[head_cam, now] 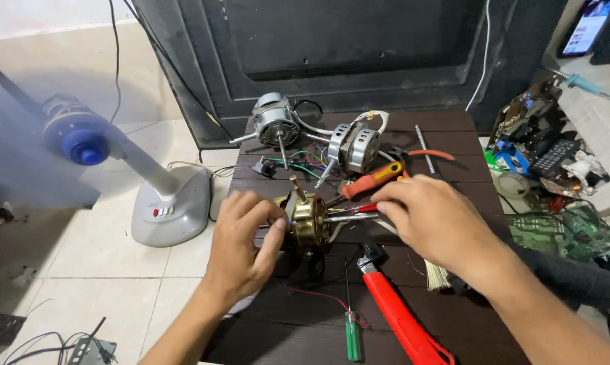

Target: Wiring and assembling a transformer by stripping wires and making electrical connections using hand tools.

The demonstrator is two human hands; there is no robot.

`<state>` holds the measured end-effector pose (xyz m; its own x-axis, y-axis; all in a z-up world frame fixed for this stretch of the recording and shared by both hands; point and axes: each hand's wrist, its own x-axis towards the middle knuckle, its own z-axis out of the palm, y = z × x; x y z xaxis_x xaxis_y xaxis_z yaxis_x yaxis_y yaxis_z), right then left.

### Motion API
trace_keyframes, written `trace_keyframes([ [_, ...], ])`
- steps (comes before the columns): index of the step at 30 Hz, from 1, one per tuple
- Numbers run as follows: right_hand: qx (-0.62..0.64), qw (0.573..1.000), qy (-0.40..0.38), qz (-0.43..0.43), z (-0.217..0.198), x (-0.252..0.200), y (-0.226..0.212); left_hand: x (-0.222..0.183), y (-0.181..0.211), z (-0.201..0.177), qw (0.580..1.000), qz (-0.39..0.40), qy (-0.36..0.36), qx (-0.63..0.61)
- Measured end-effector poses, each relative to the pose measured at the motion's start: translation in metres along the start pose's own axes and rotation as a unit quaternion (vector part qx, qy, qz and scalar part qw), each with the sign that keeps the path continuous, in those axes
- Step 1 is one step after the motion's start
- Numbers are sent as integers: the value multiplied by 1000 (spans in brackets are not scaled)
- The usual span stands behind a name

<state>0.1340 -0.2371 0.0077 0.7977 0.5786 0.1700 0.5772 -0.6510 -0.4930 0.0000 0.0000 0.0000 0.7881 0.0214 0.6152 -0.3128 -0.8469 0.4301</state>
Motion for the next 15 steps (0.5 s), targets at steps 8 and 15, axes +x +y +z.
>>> trace_keyframes([
  [8,-130,969,-209,-18,20,60,1,8,-24,-17,975,-1,-185,-121],
  [15,-194,970,-142,-43,-11,36,3,1,-23,-13,976,10,-175,-126],
])
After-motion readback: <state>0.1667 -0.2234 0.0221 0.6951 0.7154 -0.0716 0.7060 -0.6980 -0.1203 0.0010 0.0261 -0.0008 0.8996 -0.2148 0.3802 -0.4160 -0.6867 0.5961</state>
